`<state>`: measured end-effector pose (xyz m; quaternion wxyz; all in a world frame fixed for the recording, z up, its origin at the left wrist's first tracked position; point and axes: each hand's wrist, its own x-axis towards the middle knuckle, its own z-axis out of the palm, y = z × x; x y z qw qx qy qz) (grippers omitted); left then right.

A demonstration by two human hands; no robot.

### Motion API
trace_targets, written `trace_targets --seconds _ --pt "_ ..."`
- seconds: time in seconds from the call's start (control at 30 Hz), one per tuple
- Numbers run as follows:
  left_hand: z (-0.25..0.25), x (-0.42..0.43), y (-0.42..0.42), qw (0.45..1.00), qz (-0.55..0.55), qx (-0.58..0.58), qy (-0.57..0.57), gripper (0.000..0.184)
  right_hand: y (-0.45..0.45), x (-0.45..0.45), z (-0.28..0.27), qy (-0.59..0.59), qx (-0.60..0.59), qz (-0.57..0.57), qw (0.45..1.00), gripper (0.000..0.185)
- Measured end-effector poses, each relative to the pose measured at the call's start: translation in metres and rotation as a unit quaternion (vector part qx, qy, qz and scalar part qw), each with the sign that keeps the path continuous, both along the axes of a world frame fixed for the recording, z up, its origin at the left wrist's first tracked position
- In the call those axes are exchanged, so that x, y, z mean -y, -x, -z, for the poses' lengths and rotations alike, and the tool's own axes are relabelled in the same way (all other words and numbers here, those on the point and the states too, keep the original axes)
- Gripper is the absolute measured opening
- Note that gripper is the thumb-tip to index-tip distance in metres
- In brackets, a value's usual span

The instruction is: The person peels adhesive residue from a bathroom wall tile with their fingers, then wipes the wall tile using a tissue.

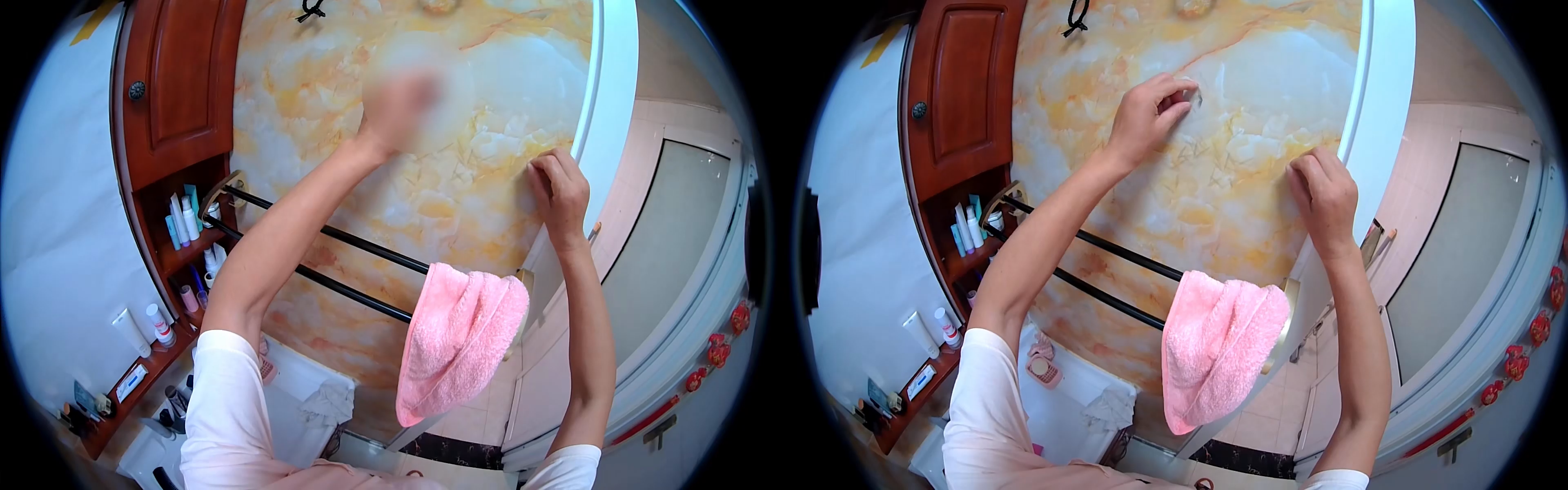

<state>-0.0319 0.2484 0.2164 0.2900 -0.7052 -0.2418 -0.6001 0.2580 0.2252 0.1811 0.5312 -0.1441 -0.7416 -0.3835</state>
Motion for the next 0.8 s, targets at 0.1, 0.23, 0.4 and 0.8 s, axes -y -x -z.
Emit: trace_targets --seconds 0.1,0.23,0.4,0.8 --pt "-0.004 -0.001 -0.003 1.0 0.012 0.025 -0.012 0.024 0.0 0.0 0.0 -0.003 0.001 0.002 1.0 0.014" --pt "-0.011 -0.009 -0.001 0.999 -0.018 -0.01 -0.05 0.015 0.0 0.0 0.0 0.002 -0.001 0.002 1.0 0.014" --pt "-0.02 -0.003 0.002 0.993 -0.061 -0.079 -0.062 0.007 -0.001 -0.001 0.0 -0.003 0.0 0.005 1.0 0.013" --pt "-0.013 0.007 -0.002 0.996 -0.033 -0.065 -0.045 0.008 -0.001 -0.002 0.0 -0.003 -0.006 0.005 1.0 0.014"
